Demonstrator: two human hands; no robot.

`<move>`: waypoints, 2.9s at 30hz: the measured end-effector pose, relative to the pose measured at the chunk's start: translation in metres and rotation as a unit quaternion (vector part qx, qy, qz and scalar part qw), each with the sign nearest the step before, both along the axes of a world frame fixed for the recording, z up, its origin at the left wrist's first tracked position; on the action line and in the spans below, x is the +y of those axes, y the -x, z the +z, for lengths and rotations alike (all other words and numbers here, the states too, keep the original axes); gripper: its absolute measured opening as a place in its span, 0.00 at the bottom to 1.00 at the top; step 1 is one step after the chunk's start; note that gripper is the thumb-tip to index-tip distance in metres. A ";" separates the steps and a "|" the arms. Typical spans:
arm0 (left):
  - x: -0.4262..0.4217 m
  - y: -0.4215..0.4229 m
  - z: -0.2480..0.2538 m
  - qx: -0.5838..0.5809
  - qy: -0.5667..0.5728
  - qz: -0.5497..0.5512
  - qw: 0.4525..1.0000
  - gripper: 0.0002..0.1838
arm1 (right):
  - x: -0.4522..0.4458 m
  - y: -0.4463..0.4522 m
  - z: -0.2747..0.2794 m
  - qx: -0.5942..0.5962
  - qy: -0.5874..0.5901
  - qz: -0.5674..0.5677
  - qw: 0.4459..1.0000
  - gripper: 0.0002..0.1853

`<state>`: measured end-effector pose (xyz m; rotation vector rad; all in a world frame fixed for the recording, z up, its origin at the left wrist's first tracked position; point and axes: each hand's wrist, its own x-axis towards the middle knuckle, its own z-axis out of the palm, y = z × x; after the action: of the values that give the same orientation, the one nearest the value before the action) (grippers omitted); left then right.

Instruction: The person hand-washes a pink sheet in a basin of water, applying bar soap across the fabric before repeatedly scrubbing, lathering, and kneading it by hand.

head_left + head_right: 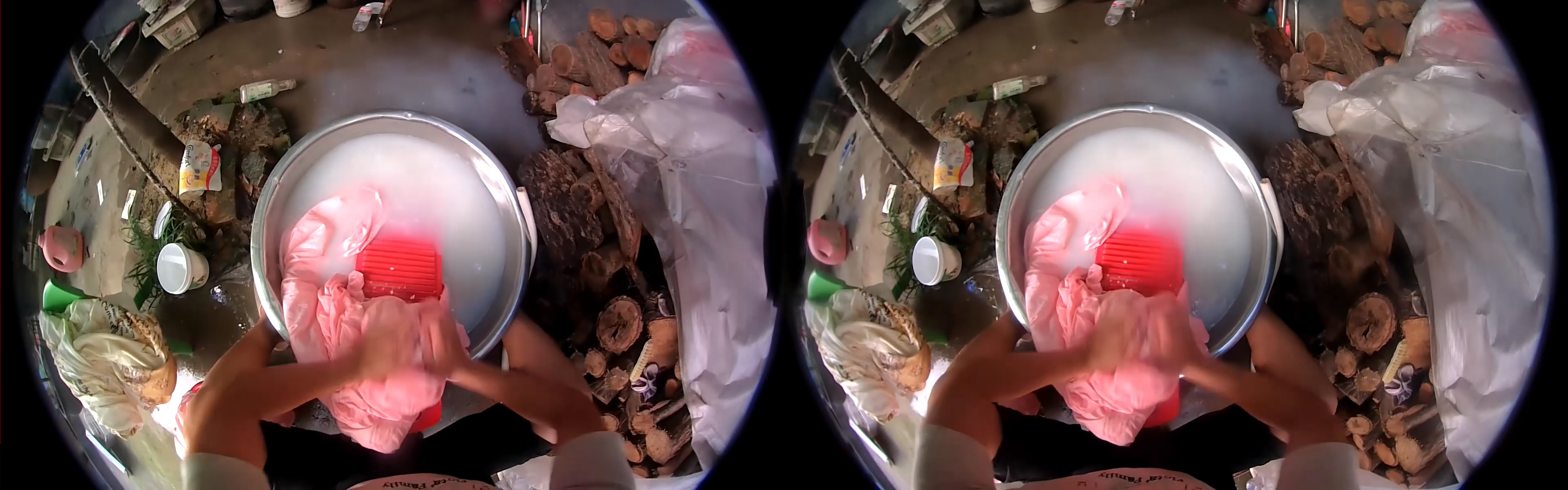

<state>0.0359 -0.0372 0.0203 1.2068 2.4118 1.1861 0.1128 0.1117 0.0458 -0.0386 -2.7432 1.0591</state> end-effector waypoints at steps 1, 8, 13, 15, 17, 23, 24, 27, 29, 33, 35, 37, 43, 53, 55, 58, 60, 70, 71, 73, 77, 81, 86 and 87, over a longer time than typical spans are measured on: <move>0.020 0.012 -0.037 -0.041 0.041 0.040 0.998 0.13 | 0.014 0.027 -0.050 -0.080 0.023 -0.054 0.995 0.08; 0.051 0.062 -0.100 0.057 0.102 0.093 0.989 0.14 | 0.039 0.077 -0.074 0.121 0.083 0.037 0.988 0.13; -0.009 0.019 0.018 0.004 -0.022 -0.087 0.996 0.20 | -0.003 0.003 -0.005 0.043 0.064 -0.063 0.995 0.11; -0.016 0.010 0.029 0.056 -0.024 -0.090 0.994 0.22 | -0.011 -0.003 0.048 0.007 0.059 0.049 0.997 0.12; -0.002 0.018 -0.011 -0.005 0.058 -0.054 0.997 0.21 | -0.005 -0.011 0.017 0.005 0.019 0.070 0.997 0.13; 0.046 0.082 -0.066 -0.171 0.123 0.047 0.977 0.17 | 0.053 0.062 -0.088 0.026 0.091 0.037 0.995 0.16; 0.038 0.086 -0.030 -0.130 0.080 0.024 0.988 0.17 | 0.053 0.067 -0.067 0.004 0.145 -0.022 0.989 0.18; 0.032 0.120 -0.010 -0.063 -0.128 -0.060 0.988 0.15 | 0.040 0.068 0.017 0.009 0.177 -0.110 0.978 0.24; 0.037 0.136 0.051 -0.439 -0.185 0.003 0.879 0.16 | 0.027 0.062 0.073 0.103 0.015 -0.051 0.993 0.25; 0.055 0.150 -0.013 -0.141 -0.162 0.167 0.962 0.18 | -0.012 0.012 0.026 0.025 -0.208 0.094 0.973 0.24; 0.050 0.121 -0.036 -0.066 -0.040 0.173 0.982 0.20 | -0.008 0.001 -0.018 0.012 -0.228 0.159 0.961 0.23; 0.037 0.077 -0.075 0.064 0.128 0.099 0.985 0.26 | 0.017 0.019 -0.034 -0.046 -0.030 0.138 0.989 0.19; 0.021 0.078 -0.060 -0.186 0.090 0.063 0.976 0.21 | 0.129 0.039 -0.119 -0.020 0.043 -0.303 0.952 0.17; 0.081 0.133 -0.152 0.060 0.139 0.155 0.976 0.19 | 0.079 0.121 -0.112 -0.133 0.333 -0.205 0.911 0.23; 0.090 0.107 -0.122 -0.008 0.077 0.121 0.990 0.17 | 0.086 0.117 -0.143 -0.175 0.176 -0.197 0.948 0.23; 0.045 0.066 0.006 -0.074 0.011 0.033 0.997 0.12 | 0.039 0.064 -0.045 -0.146 0.265 -0.187 0.934 0.15; 0.006 0.043 0.026 0.065 -0.037 -0.098 0.992 0.09 | 0.012 0.013 -0.016 0.028 0.037 -0.055 0.997 0.08; 0.081 0.122 -0.125 0.148 0.139 0.244 0.948 0.19 | 0.061 0.134 -0.136 -0.109 -0.050 -0.156 0.980 0.26; 0.079 0.119 -0.126 0.178 0.129 0.228 0.949 0.20 | 0.064 0.131 -0.143 -0.075 -0.137 -0.144 0.977 0.27; 0.065 0.112 -0.093 -0.058 0.159 0.117 0.979 0.23 | 0.068 0.111 -0.138 -0.161 -0.059 -0.069 0.983 0.28; 0.014 0.070 -0.008 -0.169 0.078 -0.075 0.980 0.14 | 0.027 0.031 -0.023 -0.180 0.136 -0.025 0.974 0.23; -0.013 0.022 0.011 0.099 -0.051 -0.125 0.986 0.14 | 0.002 -0.005 0.006 -0.145 -0.065 0.098 0.982 0.15; 0.076 0.099 -0.112 0.022 0.109 0.147 0.983 0.16 | 0.057 0.103 -0.135 -0.045 0.006 -0.218 0.975 0.12; 0.082 0.105 -0.116 0.058 0.111 0.154 0.980 0.17 | 0.064 0.111 -0.150 -0.047 -0.016 -0.198 0.979 0.12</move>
<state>-0.0686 0.0447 -0.0956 0.8835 2.8067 0.9033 0.0017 0.1761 -0.1046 -0.6179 -2.6679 0.9197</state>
